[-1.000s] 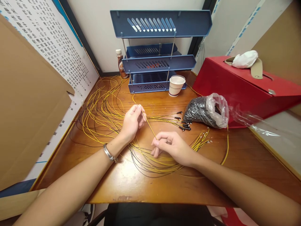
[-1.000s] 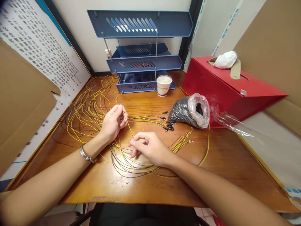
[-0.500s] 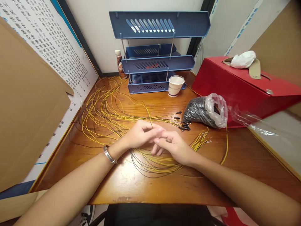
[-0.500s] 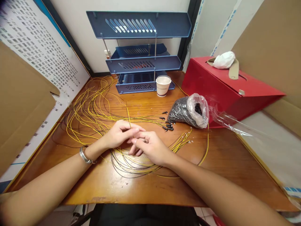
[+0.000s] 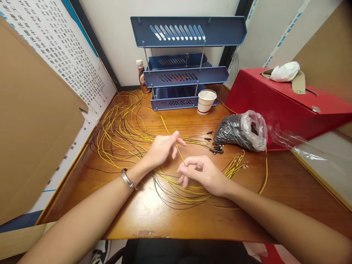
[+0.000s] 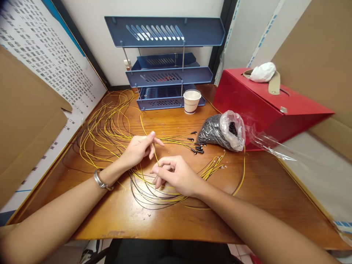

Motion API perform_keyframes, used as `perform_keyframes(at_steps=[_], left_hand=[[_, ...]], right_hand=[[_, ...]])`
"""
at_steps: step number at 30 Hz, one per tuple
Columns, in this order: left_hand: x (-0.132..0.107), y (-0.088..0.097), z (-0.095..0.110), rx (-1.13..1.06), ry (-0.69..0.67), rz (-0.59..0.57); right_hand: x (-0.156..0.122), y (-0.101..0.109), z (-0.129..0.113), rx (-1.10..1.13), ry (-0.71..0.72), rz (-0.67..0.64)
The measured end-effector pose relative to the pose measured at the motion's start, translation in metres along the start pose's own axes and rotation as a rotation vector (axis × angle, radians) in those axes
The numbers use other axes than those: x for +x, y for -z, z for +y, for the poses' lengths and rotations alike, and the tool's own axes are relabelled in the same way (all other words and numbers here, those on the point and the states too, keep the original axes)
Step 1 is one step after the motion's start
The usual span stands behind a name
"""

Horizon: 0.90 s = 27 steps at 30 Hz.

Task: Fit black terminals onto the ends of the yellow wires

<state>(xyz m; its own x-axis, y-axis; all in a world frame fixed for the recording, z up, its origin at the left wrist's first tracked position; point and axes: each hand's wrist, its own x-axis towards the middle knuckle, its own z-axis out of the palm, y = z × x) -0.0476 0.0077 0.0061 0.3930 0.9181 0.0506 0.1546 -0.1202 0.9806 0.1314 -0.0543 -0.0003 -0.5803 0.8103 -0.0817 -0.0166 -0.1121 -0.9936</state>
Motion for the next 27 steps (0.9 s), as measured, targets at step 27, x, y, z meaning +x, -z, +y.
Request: perform_keyframes(at_steps=[27], left_hand=[[-0.013, -0.005, 0.005, 0.192, -0.100, -0.160]], right_hand=[[0.001, 0.000, 0.000, -0.021, -0.009, 0.052]])
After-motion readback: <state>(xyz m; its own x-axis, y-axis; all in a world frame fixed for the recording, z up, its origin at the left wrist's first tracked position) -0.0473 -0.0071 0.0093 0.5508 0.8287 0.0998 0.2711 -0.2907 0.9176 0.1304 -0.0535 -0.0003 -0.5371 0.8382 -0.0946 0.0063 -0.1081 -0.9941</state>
